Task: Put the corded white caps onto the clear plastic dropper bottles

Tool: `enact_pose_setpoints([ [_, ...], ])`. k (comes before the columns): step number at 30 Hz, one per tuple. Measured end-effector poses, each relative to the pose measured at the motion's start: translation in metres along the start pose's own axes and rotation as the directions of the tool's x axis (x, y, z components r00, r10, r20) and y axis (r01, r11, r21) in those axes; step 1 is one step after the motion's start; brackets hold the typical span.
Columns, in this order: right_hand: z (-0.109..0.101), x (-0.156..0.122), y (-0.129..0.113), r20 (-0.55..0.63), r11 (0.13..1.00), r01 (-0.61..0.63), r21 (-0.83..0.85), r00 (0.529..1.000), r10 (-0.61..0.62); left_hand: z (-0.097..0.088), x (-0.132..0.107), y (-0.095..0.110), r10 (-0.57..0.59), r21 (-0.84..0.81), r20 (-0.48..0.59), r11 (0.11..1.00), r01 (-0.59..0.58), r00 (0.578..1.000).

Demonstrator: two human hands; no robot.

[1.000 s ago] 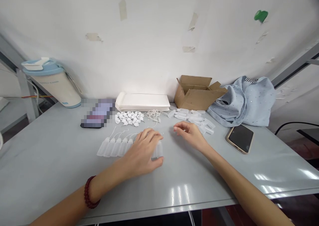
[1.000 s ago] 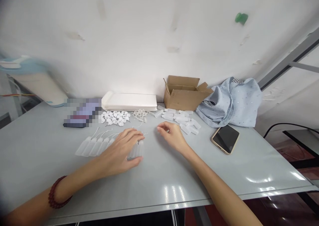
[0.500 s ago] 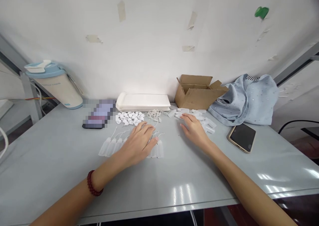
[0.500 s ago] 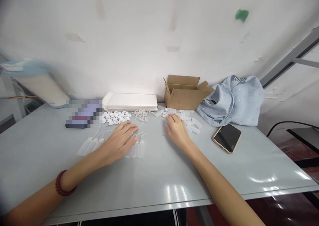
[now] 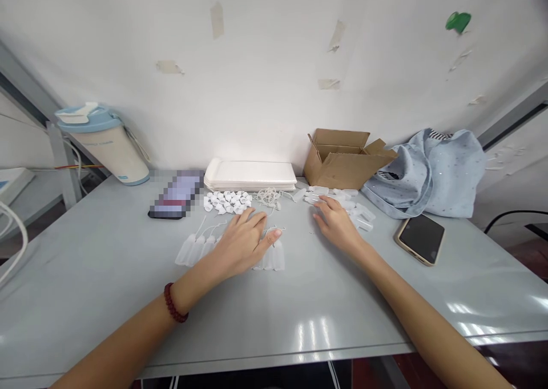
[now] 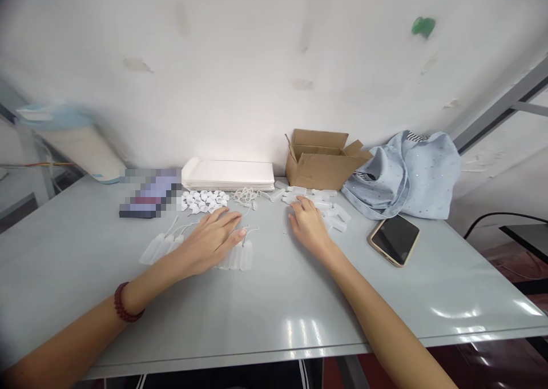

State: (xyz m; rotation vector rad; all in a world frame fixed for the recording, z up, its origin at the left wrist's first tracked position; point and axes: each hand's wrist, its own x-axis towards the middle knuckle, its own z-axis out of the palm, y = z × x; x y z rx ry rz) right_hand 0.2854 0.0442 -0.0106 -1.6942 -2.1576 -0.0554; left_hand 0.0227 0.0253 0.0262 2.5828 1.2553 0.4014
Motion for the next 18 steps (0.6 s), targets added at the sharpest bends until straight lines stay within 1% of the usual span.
enact_pose_setpoints([
  [3,-0.001,0.001,-0.002,-0.003,1.000,0.003,0.017,1.000,-0.003,-0.003,0.001,0.002,0.002,-0.006,0.004,1.000,-0.002,1.000],
  [5,-0.002,0.002,-0.003,-0.015,0.999,0.004,0.040,1.000,-0.004,-0.005,0.000,0.003,0.002,-0.044,-0.008,0.999,-0.002,1.000],
  [8,-0.005,0.003,-0.005,-0.035,0.996,0.006,0.085,0.999,-0.003,-0.009,-0.002,0.005,-0.014,-0.171,-0.062,0.985,0.003,0.998],
  [10,-0.005,0.004,-0.006,-0.045,0.993,-0.001,0.117,0.999,0.006,-0.012,-0.003,0.007,-0.067,-0.294,-0.094,0.955,0.037,0.993],
  [13,-0.003,0.004,-0.008,-0.039,0.986,-0.022,0.167,0.999,0.029,-0.018,-0.006,0.011,-0.180,-0.513,-0.073,0.850,0.118,0.981],
  [15,-0.001,0.003,-0.009,-0.024,0.980,-0.036,0.195,0.999,0.042,-0.022,-0.007,0.012,-0.223,-0.652,-0.027,0.743,0.152,0.974],
  [18,0.000,0.002,-0.012,-0.019,0.972,-0.056,0.228,0.998,0.062,-0.023,-0.008,0.014,-0.274,-0.798,0.056,0.565,0.208,0.960],
])
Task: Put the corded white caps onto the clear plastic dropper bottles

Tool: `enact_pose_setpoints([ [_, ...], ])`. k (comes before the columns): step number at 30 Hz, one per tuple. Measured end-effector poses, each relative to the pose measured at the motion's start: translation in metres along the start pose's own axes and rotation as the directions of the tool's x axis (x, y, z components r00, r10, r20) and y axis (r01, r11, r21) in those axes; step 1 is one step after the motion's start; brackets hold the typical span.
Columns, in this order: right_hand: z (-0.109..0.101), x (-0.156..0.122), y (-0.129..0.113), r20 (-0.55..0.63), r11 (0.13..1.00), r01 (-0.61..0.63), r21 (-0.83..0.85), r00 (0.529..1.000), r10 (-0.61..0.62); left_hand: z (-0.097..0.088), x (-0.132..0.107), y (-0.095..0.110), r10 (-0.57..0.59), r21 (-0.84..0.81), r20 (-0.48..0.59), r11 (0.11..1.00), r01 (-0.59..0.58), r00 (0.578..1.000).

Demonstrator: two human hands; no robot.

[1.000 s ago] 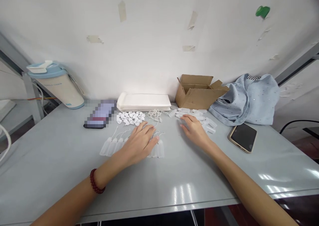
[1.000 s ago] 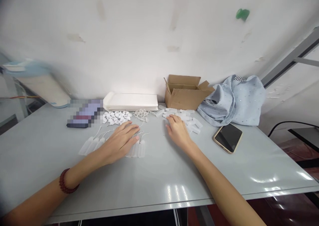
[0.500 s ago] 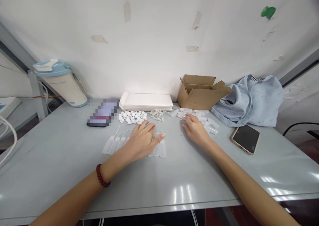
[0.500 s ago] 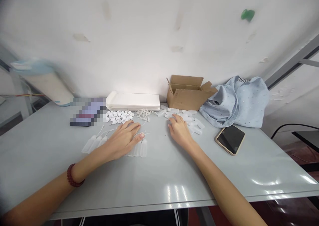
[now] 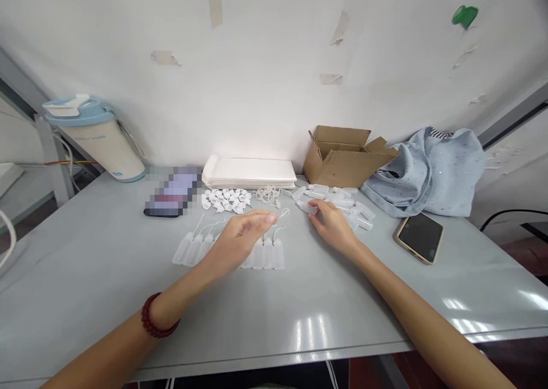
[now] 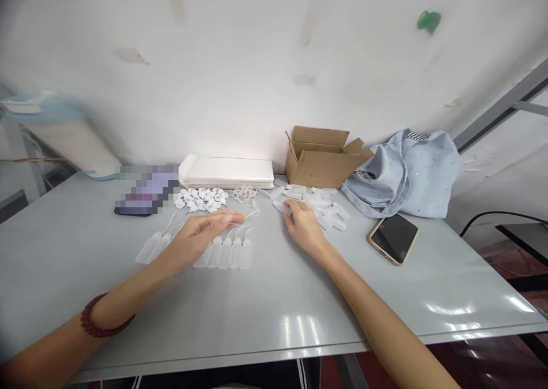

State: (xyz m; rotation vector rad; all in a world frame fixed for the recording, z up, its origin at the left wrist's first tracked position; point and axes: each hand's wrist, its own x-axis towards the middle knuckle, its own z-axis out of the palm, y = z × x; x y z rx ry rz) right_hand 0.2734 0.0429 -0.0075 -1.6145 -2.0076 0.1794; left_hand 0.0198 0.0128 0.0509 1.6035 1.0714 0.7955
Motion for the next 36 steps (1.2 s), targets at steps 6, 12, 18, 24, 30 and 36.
enact_pose_setpoints([
  [6,-0.010,-0.002,-0.011,-0.026,0.992,-0.021,0.125,0.999,0.024,0.002,0.004,-0.001,-0.123,-0.411,-0.026,0.906,0.102,0.992],
  [12,-0.023,-0.004,-0.025,0.125,0.801,-0.157,0.578,0.987,0.103,0.000,0.005,0.002,-0.124,-0.591,0.003,0.800,0.102,0.992],
  [18,-0.029,-0.006,-0.035,0.297,0.579,-0.289,0.762,0.951,0.085,-0.002,0.001,0.006,-0.084,-0.685,0.005,0.725,0.065,0.996],
  [24,-0.030,-0.008,-0.042,0.370,0.469,-0.364,0.804,0.925,0.084,-0.001,0.002,0.005,-0.134,-0.708,-0.005,0.701,0.091,0.991],
  [30,-0.029,-0.009,-0.042,0.415,0.443,-0.402,0.802,0.907,0.070,0.001,0.003,0.004,-0.176,-0.674,-0.038,0.731,0.104,0.984],
  [36,-0.024,-0.012,-0.045,0.445,0.446,-0.401,0.800,0.896,0.008,0.010,0.003,-0.002,-0.248,-0.481,-0.059,0.856,0.190,0.967],
])
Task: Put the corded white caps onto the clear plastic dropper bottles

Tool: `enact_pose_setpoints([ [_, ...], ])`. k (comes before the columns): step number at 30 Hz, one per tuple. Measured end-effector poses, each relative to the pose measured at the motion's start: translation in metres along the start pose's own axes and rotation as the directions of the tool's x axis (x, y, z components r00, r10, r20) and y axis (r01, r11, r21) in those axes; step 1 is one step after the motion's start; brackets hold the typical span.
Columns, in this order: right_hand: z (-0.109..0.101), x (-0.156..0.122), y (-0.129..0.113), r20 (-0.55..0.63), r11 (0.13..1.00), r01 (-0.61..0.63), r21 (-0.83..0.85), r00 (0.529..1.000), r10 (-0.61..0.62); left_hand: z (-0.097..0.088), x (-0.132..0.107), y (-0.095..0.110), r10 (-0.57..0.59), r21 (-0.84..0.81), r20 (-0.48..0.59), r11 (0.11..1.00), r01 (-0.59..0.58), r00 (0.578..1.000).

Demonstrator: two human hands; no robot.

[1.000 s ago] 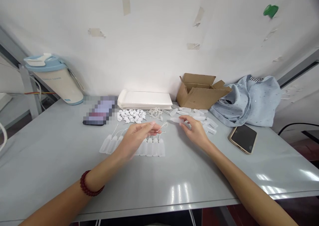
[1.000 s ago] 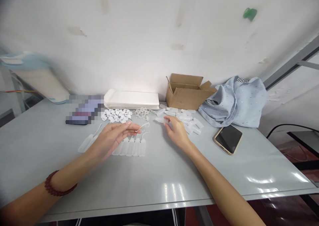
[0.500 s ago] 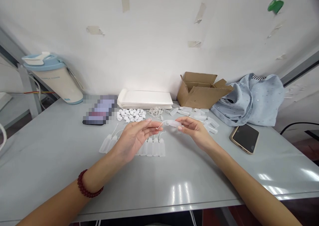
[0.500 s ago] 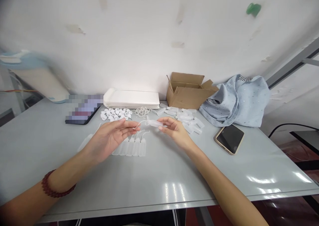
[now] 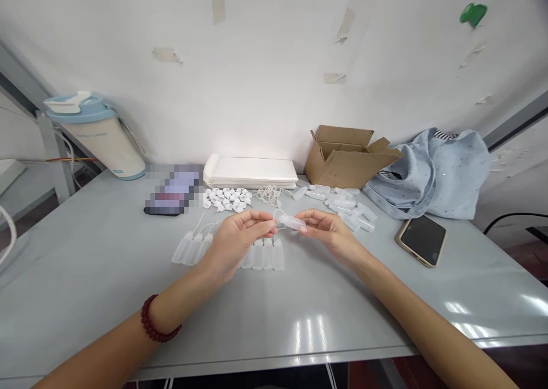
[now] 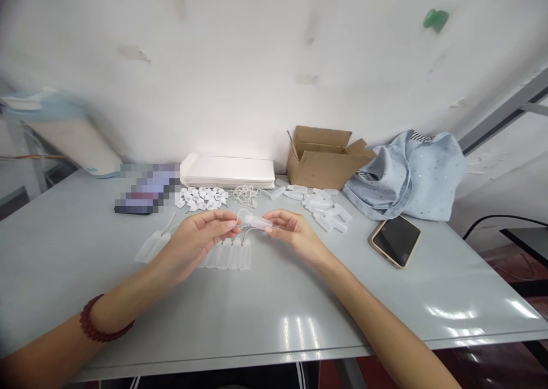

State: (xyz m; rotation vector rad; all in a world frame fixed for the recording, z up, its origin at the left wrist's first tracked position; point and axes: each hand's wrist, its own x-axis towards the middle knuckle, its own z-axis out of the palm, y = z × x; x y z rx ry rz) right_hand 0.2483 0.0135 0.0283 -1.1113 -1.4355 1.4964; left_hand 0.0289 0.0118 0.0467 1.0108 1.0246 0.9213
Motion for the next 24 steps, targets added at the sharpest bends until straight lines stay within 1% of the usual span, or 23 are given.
enact_pose_setpoints([
  [2,0.003,-0.001,0.000,0.011,1.000,-0.010,-0.010,1.000,0.010,0.001,-0.001,-0.001,-0.002,0.050,-0.006,0.999,0.002,1.000],
  [6,0.007,-0.004,-0.001,0.043,1.000,-0.023,-0.017,0.999,0.023,0.004,-0.005,0.002,0.031,0.129,-0.011,0.991,-0.030,0.999],
  [10,0.011,-0.006,-0.004,0.077,1.000,-0.013,0.009,0.997,0.012,0.006,-0.007,0.002,0.080,0.225,0.044,0.970,-0.088,0.996],
  [14,0.015,-0.008,-0.009,0.098,0.999,-0.030,0.011,0.995,0.029,0.007,-0.008,0.000,0.110,0.275,0.059,0.954,-0.122,0.992],
  [17,0.018,-0.012,-0.010,0.107,1.000,-0.002,-0.025,0.994,0.004,0.008,-0.010,-0.001,0.097,0.301,0.085,0.946,-0.118,0.992],
  [19,0.021,-0.015,-0.009,0.099,0.991,0.056,-0.119,0.994,-0.044,0.008,-0.010,-0.002,0.086,0.324,0.107,0.939,-0.117,0.991],
  [20,0.023,-0.017,-0.008,0.089,0.974,0.101,-0.204,0.992,-0.085,0.008,-0.010,-0.002,0.083,0.336,0.115,0.934,-0.118,0.990],
  [21,0.025,-0.019,-0.006,0.080,0.939,0.158,-0.307,0.987,-0.140,0.009,-0.010,-0.003,0.081,0.347,0.120,0.931,-0.118,0.990],
  [22,0.027,-0.021,-0.004,0.076,0.882,0.222,-0.416,0.975,-0.210,0.009,-0.010,-0.003,0.082,0.355,0.119,0.927,-0.120,0.989],
  [24,0.031,-0.024,0.001,0.096,0.720,0.335,-0.608,0.931,-0.353,0.010,-0.011,-0.005,0.088,0.370,0.108,0.921,-0.122,0.990],
])
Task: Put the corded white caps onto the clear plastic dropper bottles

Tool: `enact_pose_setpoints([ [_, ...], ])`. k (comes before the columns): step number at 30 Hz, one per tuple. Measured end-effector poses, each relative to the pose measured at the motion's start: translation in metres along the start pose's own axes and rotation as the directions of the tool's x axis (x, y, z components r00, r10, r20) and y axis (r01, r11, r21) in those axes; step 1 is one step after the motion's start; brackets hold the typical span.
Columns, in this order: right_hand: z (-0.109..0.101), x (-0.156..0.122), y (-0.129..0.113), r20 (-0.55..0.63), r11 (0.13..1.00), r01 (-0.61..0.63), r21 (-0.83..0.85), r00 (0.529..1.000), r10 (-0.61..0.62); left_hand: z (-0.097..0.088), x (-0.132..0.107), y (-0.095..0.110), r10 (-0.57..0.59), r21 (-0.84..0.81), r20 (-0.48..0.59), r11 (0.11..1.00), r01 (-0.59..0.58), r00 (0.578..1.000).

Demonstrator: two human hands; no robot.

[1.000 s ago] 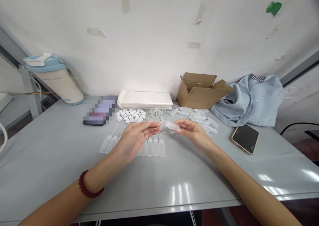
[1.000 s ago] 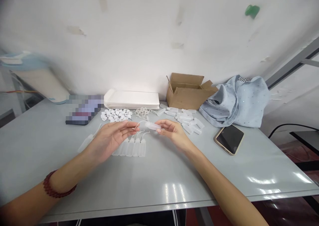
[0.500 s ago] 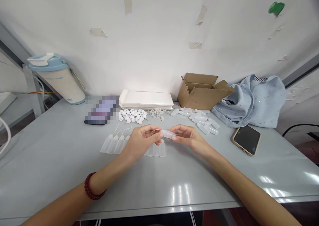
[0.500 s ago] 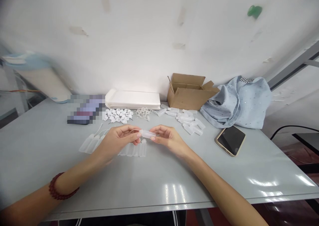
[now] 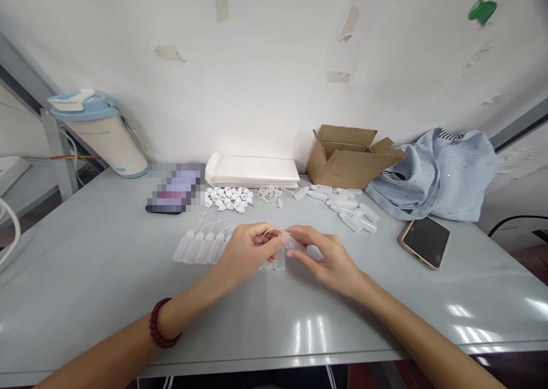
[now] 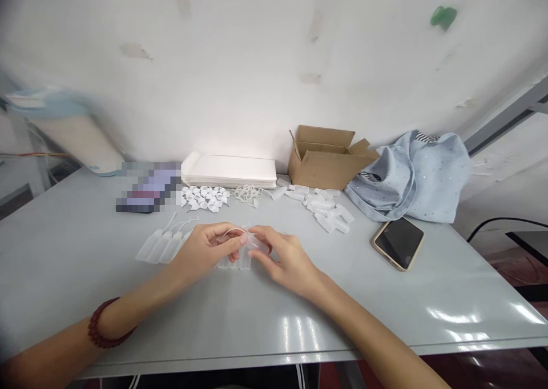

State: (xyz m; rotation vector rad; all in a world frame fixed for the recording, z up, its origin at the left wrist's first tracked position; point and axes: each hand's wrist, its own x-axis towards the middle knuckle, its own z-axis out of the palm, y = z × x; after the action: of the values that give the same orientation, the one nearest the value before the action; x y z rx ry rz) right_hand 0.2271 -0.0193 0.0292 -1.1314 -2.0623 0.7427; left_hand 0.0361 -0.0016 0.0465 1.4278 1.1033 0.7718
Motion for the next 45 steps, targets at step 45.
enact_pose_setpoints([
  [45,-0.013,0.007,0.000,0.202,0.947,-0.314,-0.074,0.925,0.323,0.019,0.003,-0.033,0.515,0.722,0.322,0.409,-0.558,0.794],
])
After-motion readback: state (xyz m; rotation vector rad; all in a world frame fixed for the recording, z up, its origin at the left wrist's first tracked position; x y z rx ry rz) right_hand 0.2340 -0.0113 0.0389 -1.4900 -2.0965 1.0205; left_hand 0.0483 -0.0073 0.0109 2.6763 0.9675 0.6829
